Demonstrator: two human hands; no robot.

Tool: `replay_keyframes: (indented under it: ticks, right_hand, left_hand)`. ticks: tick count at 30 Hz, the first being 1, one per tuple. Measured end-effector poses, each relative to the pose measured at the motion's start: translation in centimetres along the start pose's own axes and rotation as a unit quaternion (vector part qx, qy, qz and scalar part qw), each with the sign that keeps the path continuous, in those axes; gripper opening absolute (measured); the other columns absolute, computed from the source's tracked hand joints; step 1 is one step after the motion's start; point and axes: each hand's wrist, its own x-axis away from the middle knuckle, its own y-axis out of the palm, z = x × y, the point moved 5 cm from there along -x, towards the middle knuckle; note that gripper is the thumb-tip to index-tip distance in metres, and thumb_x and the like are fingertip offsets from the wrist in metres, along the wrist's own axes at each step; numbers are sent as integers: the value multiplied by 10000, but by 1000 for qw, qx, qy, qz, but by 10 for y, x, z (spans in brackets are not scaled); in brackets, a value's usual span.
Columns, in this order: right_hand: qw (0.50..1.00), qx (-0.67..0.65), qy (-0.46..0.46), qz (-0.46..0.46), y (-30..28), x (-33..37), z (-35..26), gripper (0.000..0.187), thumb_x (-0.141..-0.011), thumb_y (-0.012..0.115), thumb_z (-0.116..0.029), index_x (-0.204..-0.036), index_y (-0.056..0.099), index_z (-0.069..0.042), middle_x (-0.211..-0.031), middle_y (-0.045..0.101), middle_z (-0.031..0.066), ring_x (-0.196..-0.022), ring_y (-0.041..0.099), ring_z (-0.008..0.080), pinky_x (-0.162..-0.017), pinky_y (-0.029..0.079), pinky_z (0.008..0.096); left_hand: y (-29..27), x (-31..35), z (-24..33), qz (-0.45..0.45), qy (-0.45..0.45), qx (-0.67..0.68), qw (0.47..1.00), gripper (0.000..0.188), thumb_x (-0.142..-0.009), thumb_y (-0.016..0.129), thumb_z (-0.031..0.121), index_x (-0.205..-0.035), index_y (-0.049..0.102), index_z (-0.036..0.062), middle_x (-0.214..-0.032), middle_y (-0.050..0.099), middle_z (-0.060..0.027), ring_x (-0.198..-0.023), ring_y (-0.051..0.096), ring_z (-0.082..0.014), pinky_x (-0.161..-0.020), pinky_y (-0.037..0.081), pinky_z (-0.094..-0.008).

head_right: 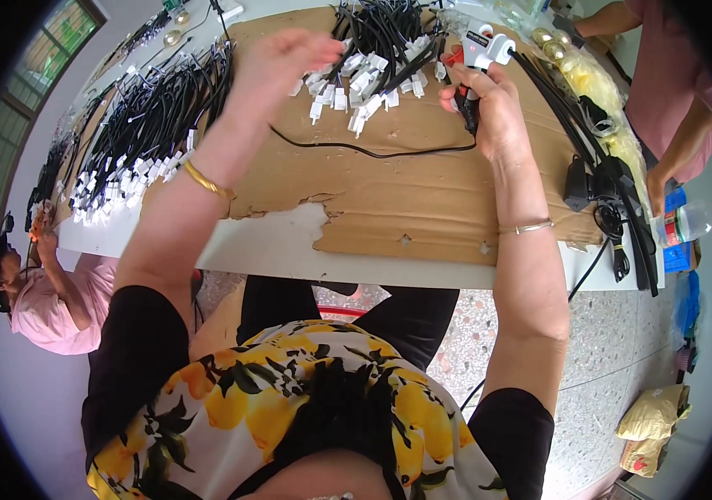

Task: Gluing white connector pieces onto black wire bundles using a hot glue gun.

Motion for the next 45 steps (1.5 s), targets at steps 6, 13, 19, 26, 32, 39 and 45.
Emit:
replay_keyframes:
  ticks: [6, 13, 19, 26, 32, 39, 45]
  right_hand:
    - [1000, 9, 12, 0, 4, 4, 6, 265, -811, 553, -159, -1005, 500, 14, -702, 570, 81, -593, 556, 133, -574, 451, 236]
    - [999, 34, 1, -37, 4, 11, 2, 326, -785, 578, -170, -1029, 520, 38, -834, 569, 56, -578, 522, 111, -578, 419, 224]
    - [998, 18, -5, -53, 1, 6, 6, 294, -784, 574, -157, -1001, 526, 36, -864, 581, 70, -558, 513, 112, -566, 424, 234]
    - [999, 2, 0, -41, -2, 7, 3, 196, -789, 531, -96, -941, 544, 27, -929, 600, 122, -556, 518, 111, -569, 437, 226]
    - [998, -19, -24, -61, -3, 8, 5, 190, -780, 496, -40, -949, 539, 37, -939, 606, 138, -557, 510, 115, -570, 436, 218]
    - [997, -44, -30, -60, -2, 7, 2, 196, -777, 484, -29, -955, 540, 35, -940, 604, 148, -557, 509, 123, -566, 433, 219]
    - [996, -58, -29, -53, -5, 13, -1, 218, -766, 492, -47, -960, 549, 34, -933, 607, 157, -546, 503, 127, -548, 432, 237]
  left_hand:
    - [-59, -72, -70, -10, 55, -457, 888, 229, -798, 513, 135, -992, 606, 56, -970, 622, -107, -871, 602, -214, -771, 461, -290]
    - [-38, -81, -94, -185, 0, -712, 678, 221, -781, 438, 89, -896, 624, 57, -968, 596, -164, -938, 561, -312, -809, 451, -400]
    - [-53, -104, -74, -175, -74, -528, 828, 275, -780, 516, 195, -1017, 589, 77, -781, 604, -81, -702, 574, -189, -711, 465, -339]
    - [-35, -102, 3, -207, -150, 209, 944, 265, -817, 484, 123, -995, 514, -71, -748, 538, -40, -610, 487, -122, -690, 458, -305]
    - [-18, -104, -16, 3, -122, 274, 954, 186, -822, 468, 66, -954, 498, -62, -836, 561, -96, -644, 521, -162, -688, 477, -334]
    - [-16, -136, 109, 61, 103, 296, 948, 141, -833, 426, 57, -935, 508, 8, -844, 550, -102, -647, 536, -186, -628, 485, -286]
    - [10, -81, 17, 2, -29, 108, 994, 219, -841, 460, 59, -1037, 481, -37, -921, 576, -144, -770, 579, -218, -722, 502, -303]
